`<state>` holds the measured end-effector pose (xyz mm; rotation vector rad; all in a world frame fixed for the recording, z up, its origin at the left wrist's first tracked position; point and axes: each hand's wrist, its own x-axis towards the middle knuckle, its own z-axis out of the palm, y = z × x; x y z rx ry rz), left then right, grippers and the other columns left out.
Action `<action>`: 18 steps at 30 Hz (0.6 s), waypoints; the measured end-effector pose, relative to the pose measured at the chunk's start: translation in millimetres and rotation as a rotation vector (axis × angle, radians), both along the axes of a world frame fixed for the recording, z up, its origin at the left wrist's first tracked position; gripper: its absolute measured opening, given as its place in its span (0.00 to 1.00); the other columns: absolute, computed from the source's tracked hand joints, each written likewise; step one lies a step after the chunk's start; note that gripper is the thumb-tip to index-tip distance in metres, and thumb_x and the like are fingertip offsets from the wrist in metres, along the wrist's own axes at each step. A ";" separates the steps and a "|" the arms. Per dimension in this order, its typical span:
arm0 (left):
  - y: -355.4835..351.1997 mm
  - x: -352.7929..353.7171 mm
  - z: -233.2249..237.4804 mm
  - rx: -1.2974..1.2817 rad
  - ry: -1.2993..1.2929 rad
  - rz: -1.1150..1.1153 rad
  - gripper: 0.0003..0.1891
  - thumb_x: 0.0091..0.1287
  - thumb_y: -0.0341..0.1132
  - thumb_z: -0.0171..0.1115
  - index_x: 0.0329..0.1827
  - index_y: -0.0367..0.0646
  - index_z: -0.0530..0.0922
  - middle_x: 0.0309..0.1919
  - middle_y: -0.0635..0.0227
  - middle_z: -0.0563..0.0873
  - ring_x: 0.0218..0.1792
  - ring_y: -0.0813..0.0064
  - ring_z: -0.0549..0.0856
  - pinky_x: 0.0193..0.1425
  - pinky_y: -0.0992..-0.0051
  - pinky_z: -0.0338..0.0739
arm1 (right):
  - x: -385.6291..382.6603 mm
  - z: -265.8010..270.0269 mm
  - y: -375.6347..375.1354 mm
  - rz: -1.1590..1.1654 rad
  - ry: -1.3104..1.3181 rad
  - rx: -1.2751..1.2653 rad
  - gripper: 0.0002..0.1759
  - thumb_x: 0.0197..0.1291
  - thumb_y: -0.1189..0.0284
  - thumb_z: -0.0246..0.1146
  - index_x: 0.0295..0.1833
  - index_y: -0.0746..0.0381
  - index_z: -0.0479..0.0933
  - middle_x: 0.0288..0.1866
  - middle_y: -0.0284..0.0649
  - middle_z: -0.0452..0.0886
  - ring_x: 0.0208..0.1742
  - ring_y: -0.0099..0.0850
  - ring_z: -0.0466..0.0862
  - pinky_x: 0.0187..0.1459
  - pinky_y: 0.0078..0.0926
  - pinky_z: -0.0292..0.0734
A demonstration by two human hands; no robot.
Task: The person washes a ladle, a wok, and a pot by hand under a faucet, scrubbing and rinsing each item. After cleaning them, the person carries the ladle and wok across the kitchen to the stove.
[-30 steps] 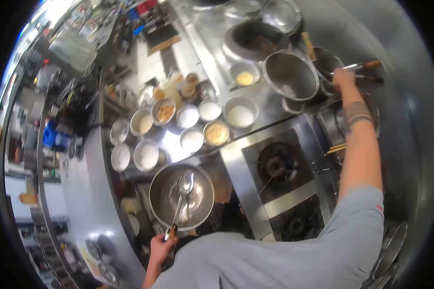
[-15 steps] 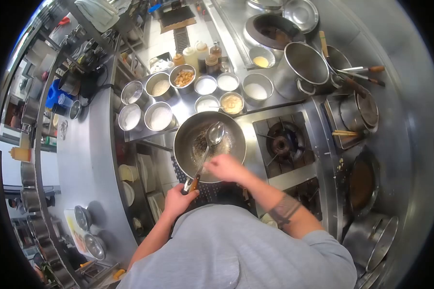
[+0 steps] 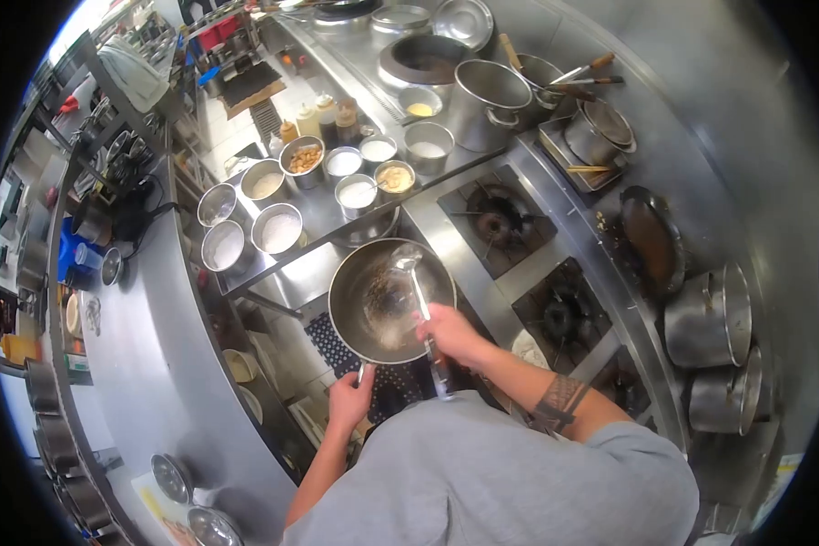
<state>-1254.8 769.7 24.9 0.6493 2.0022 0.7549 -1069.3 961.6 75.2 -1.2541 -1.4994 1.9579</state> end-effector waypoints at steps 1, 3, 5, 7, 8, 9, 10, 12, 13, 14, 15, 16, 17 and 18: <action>-5.6 -0.5 -0.3 -0.018 -0.022 -0.001 0.34 0.74 0.64 0.61 0.31 0.35 0.85 0.22 0.55 0.86 0.28 0.63 0.87 0.38 0.60 0.80 | 12.4 15.5 12.3 0.046 -0.054 0.022 0.11 0.72 0.75 0.58 0.55 0.67 0.78 0.34 0.36 0.83 0.30 0.26 0.81 0.34 0.27 0.78; -13.0 0.6 -2.2 -0.004 0.001 0.002 0.34 0.74 0.64 0.61 0.31 0.35 0.85 0.22 0.55 0.86 0.28 0.63 0.87 0.38 0.60 0.79 | 25.8 63.7 45.8 0.018 0.028 -0.070 0.13 0.73 0.74 0.59 0.59 0.65 0.76 0.33 0.35 0.81 0.29 0.24 0.79 0.31 0.27 0.78; -14.6 1.2 0.0 -0.007 0.050 0.004 0.34 0.74 0.64 0.61 0.31 0.35 0.84 0.22 0.54 0.86 0.28 0.63 0.87 0.38 0.60 0.79 | 35.9 110.8 53.2 -0.056 0.177 -0.177 0.13 0.73 0.74 0.60 0.60 0.64 0.75 0.32 0.34 0.80 0.29 0.22 0.79 0.28 0.26 0.76; -9.5 -3.2 -6.7 0.006 0.098 0.007 0.34 0.73 0.64 0.61 0.31 0.35 0.84 0.22 0.54 0.85 0.28 0.63 0.86 0.38 0.60 0.79 | 49.5 136.2 67.5 -0.014 0.307 -0.299 0.13 0.73 0.75 0.62 0.60 0.63 0.75 0.31 0.33 0.79 0.26 0.21 0.77 0.22 0.24 0.74; -5.1 -2.3 -9.0 0.005 0.128 0.013 0.33 0.73 0.63 0.62 0.31 0.35 0.84 0.22 0.54 0.85 0.27 0.63 0.86 0.38 0.60 0.79 | 57.3 136.2 83.3 -0.013 0.314 -0.291 0.13 0.73 0.75 0.62 0.60 0.63 0.75 0.31 0.33 0.79 0.26 0.21 0.77 0.22 0.24 0.74; 0.2 -2.6 -11.6 0.009 0.125 0.039 0.32 0.72 0.63 0.64 0.31 0.35 0.85 0.22 0.56 0.85 0.27 0.65 0.85 0.37 0.62 0.78 | 64.6 134.5 103.8 -0.096 0.315 -0.200 0.14 0.70 0.77 0.62 0.60 0.65 0.75 0.31 0.33 0.78 0.23 0.21 0.76 0.21 0.24 0.73; 6.5 -3.0 -9.8 0.008 0.130 0.040 0.32 0.72 0.63 0.64 0.31 0.35 0.85 0.22 0.56 0.85 0.27 0.65 0.85 0.37 0.62 0.78 | 71.7 134.6 126.6 -0.180 0.317 -0.113 0.15 0.68 0.79 0.63 0.60 0.67 0.76 0.30 0.34 0.78 0.20 0.22 0.75 0.19 0.24 0.72; 18.0 -6.1 -3.4 -0.005 0.108 0.045 0.31 0.72 0.62 0.66 0.31 0.36 0.85 0.21 0.60 0.84 0.26 0.70 0.83 0.35 0.63 0.77 | 80.2 153.4 202.4 -0.252 0.231 0.040 0.15 0.70 0.75 0.63 0.60 0.63 0.74 0.31 0.35 0.78 0.18 0.25 0.74 0.17 0.29 0.71; 22.3 -7.4 -2.6 -0.013 0.119 0.047 0.31 0.72 0.62 0.66 0.31 0.36 0.85 0.21 0.60 0.84 0.26 0.70 0.83 0.35 0.63 0.77 | 84.9 164.2 258.3 -0.298 0.236 0.086 0.12 0.69 0.73 0.65 0.55 0.65 0.77 0.32 0.36 0.80 0.18 0.27 0.76 0.19 0.28 0.72; 26.3 -6.8 -3.4 -0.007 0.112 0.086 0.30 0.72 0.60 0.67 0.30 0.36 0.85 0.20 0.62 0.83 0.25 0.73 0.81 0.34 0.65 0.76 | 93.5 175.8 324.5 -0.186 0.227 0.251 0.10 0.67 0.73 0.66 0.48 0.68 0.79 0.33 0.39 0.83 0.21 0.27 0.78 0.21 0.28 0.75; 30.2 -4.3 -4.2 -0.001 0.102 0.128 0.30 0.72 0.59 0.68 0.30 0.36 0.85 0.19 0.65 0.83 0.25 0.76 0.80 0.33 0.67 0.75 | 93.1 193.1 375.5 -0.231 0.236 0.342 0.05 0.65 0.77 0.65 0.42 0.69 0.81 0.34 0.40 0.85 0.24 0.29 0.81 0.26 0.28 0.79; 34.8 -2.6 -3.2 -0.011 0.103 0.137 0.30 0.72 0.59 0.68 0.30 0.36 0.85 0.19 0.65 0.83 0.25 0.76 0.80 0.33 0.67 0.75 | 86.1 200.6 431.8 -0.434 0.485 -0.073 0.03 0.63 0.81 0.64 0.40 0.70 0.80 0.33 0.42 0.85 0.27 0.32 0.84 0.31 0.29 0.84; 39.3 -2.3 -1.0 -0.032 0.084 0.141 0.29 0.72 0.58 0.68 0.29 0.35 0.84 0.19 0.67 0.82 0.24 0.78 0.79 0.32 0.68 0.74 | 84.1 196.9 481.1 -0.499 0.457 0.004 0.03 0.63 0.82 0.63 0.40 0.71 0.80 0.33 0.43 0.85 0.28 0.34 0.85 0.33 0.29 0.86; 43.7 -1.1 1.1 -0.052 0.067 0.148 0.28 0.72 0.57 0.69 0.28 0.35 0.84 0.18 0.68 0.81 0.24 0.79 0.78 0.31 0.69 0.73 | 84.2 187.3 528.2 -0.559 0.430 0.081 0.02 0.63 0.84 0.62 0.40 0.72 0.79 0.33 0.45 0.84 0.29 0.35 0.86 0.35 0.29 0.88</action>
